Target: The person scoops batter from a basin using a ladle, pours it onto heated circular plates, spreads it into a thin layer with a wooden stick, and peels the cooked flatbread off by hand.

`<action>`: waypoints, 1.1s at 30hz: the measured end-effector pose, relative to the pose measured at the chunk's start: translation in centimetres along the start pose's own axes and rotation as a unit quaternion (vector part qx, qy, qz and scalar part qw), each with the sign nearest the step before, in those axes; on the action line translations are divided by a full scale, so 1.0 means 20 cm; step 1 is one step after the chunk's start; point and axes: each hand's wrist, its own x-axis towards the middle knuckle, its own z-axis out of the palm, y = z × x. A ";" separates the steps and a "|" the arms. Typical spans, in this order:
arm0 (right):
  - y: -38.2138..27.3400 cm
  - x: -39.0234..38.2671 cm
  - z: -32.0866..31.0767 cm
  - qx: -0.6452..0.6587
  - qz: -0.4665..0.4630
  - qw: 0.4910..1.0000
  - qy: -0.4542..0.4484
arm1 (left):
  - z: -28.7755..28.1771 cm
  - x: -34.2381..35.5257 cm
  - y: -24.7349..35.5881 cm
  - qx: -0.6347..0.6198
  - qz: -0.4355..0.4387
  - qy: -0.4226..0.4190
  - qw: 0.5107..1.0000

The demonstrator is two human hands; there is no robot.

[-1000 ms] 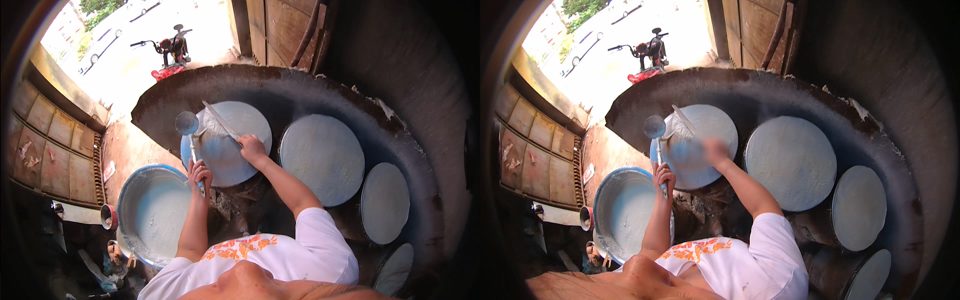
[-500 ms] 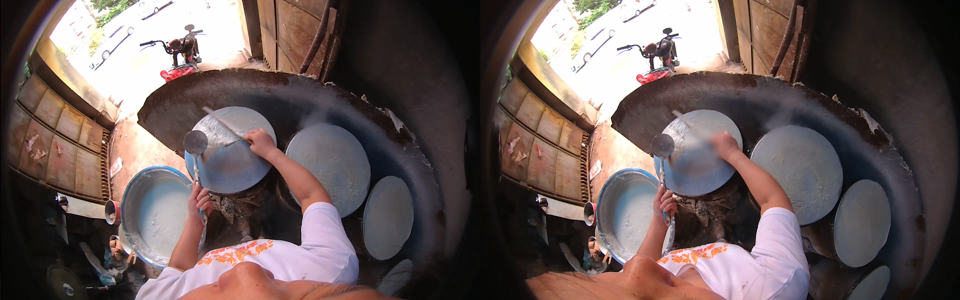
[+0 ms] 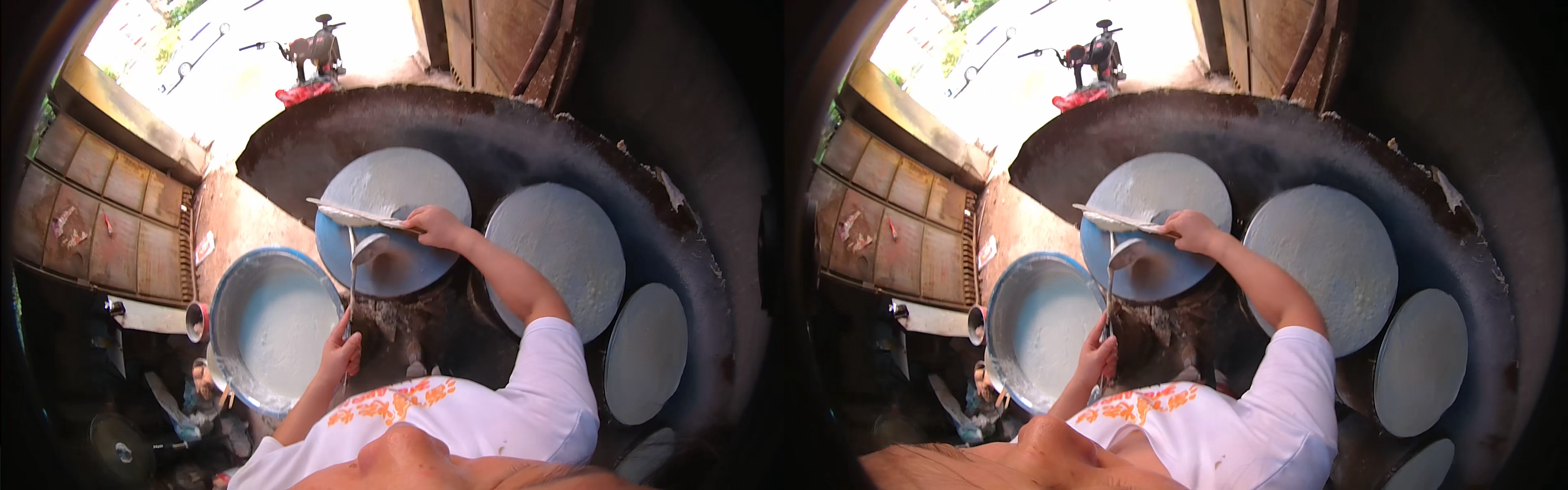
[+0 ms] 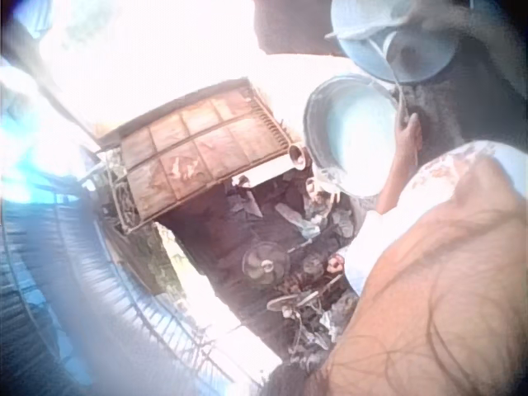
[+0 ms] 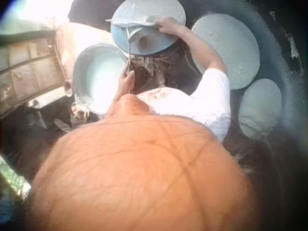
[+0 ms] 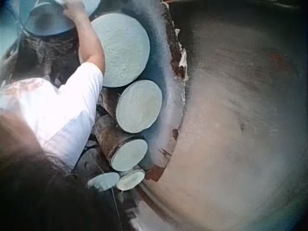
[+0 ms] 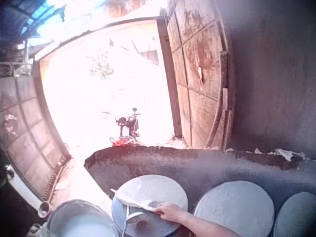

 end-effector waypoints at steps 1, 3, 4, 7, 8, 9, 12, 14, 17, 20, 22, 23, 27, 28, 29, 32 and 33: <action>0.00 -0.11 -0.02 -0.002 -0.015 1.000 -0.019 | 0.04 0.00 0.01 0.005 -0.018 0.008 1.000; 0.05 -0.18 -0.12 0.027 -0.019 0.999 -0.028 | 0.04 -0.01 0.01 0.001 -0.020 -0.009 1.000; 0.07 -0.17 -0.20 0.086 0.048 0.993 -0.067 | 0.05 -0.01 0.03 0.018 -0.031 -0.014 0.999; 0.14 -0.02 -0.17 0.075 0.093 0.993 -0.021 | 0.06 -0.04 0.05 0.049 -0.029 -0.013 0.998; 0.16 0.04 -0.12 0.048 0.052 0.998 -0.003 | 0.06 -0.04 0.05 0.054 -0.025 -0.019 0.998; 0.16 0.07 -0.07 0.028 0.011 0.999 0.013 | 0.05 -0.06 0.06 0.058 -0.026 -0.019 0.998; 0.06 -0.14 -0.05 0.096 -0.016 0.993 -0.066 | 0.01 -0.12 0.07 0.040 -0.046 0.003 0.998; 0.03 -0.31 -0.18 0.151 0.043 0.979 -0.130 | 0.02 -0.16 0.10 0.019 -0.046 -0.004 0.999; 0.08 -0.23 -0.27 0.143 0.116 0.976 -0.114 | 0.04 -0.14 0.16 -0.010 -0.055 -0.015 0.998; 0.02 -0.19 -0.12 0.112 0.008 0.992 -0.053 | 0.00 -0.21 0.21 -0.070 -0.048 -0.019 0.996; 0.00 -0.28 -0.11 0.092 -0.050 0.990 -0.092 | -0.06 -0.26 0.29 -0.118 -0.024 -0.023 0.992; -0.03 -0.40 -0.15 0.096 -0.043 0.990 -0.096 | -0.07 -0.29 0.36 -0.159 -0.009 -0.058 0.986; -0.03 -0.65 -0.16 0.165 0.146 0.963 0.153 | 0.05 -0.14 0.52 -0.229 0.016 -0.054 0.972; -0.07 -0.61 -0.07 0.110 0.105 0.975 0.165 | 0.04 -0.06 0.49 -0.270 0.009 -0.074 0.960; -0.11 -0.55 0.02 0.053 0.057 0.981 0.178 | -0.01 0.01 0.45 -0.369 -0.026 -0.083 0.925; -0.39 -0.65 0.08 -0.034 0.050 0.993 0.103 | -0.11 -0.01 0.40 -0.527 -0.083 -0.205 0.820; -0.46 -0.73 0.04 -0.013 0.068 0.994 0.089 | -0.08 -0.07 0.45 -0.509 -0.075 -0.218 0.829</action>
